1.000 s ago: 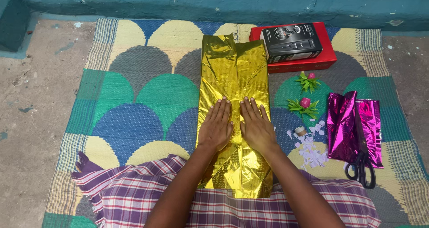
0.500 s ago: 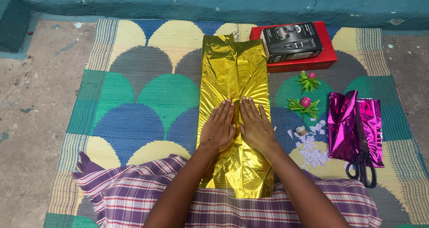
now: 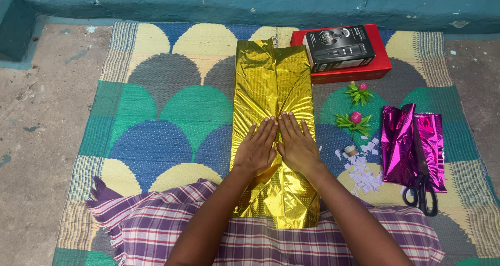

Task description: The person wraps a rectangular box with gold metallic paper, folding the edges and securing them with clear tape. They use scissors to trim excess paper and then place a small pink-wrapped item with artificial flowers on top.

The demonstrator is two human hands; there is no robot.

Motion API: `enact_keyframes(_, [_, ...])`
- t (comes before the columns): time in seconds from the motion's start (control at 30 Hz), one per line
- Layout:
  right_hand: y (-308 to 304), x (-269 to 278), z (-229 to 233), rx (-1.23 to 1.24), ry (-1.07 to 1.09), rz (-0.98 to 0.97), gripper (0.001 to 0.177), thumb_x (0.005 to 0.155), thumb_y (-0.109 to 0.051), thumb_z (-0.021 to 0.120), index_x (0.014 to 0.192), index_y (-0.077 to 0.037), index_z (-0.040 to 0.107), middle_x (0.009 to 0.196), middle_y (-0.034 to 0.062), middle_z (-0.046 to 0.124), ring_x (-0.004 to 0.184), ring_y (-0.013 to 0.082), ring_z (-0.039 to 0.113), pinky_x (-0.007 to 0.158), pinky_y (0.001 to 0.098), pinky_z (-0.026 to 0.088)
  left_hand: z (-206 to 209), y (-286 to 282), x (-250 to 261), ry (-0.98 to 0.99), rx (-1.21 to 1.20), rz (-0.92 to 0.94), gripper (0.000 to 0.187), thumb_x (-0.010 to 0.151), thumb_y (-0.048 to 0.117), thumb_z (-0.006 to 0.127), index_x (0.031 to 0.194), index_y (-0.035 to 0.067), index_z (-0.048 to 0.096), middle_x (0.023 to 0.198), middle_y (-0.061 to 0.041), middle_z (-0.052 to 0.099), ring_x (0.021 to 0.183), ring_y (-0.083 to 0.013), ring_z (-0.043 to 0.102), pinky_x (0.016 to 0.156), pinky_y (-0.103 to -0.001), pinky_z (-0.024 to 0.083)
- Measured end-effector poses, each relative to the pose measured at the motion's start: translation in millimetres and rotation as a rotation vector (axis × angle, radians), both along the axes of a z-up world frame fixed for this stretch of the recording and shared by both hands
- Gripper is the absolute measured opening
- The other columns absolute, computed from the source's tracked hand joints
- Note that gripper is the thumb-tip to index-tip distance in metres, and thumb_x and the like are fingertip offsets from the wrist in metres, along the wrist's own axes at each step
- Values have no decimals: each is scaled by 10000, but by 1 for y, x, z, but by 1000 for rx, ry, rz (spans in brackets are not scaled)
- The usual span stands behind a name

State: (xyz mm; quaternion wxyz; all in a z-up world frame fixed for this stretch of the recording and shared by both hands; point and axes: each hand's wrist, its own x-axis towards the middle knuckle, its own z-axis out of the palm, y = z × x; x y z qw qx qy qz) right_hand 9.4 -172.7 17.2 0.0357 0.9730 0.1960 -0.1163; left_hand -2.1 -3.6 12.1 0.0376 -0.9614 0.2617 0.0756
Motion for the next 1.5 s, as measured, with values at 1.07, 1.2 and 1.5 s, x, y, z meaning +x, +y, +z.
enact_keyframes(1.07, [-29,88,-13,125,-147,-121,659,1046,-433,281,1645,-215,111,1721,-16,84,1581,207,-11,1240,585,-66,9,0,2,90,6,0,779,1008,602,96,1630,140,18,1713,-15,-1,1564,-185,17,1264,-461,10])
enact_keyframes(1.2, [-20,95,-18,104,-166,-129,662,1037,-426,269,1647,-226,106,1726,-24,68,1578,216,-18,1230,600,-59,9,0,2,128,3,-7,769,1003,603,109,1627,163,12,1714,-3,-2,1566,-180,8,1265,-468,-1])
enact_keyframes(1.5, [-17,96,-18,90,-142,-141,663,1035,-423,262,1644,-231,83,1723,-26,43,1575,223,-29,1226,609,-60,2,0,3,97,-23,-34,747,1015,595,124,1636,194,12,1714,18,36,1570,-219,25,1264,-484,10])
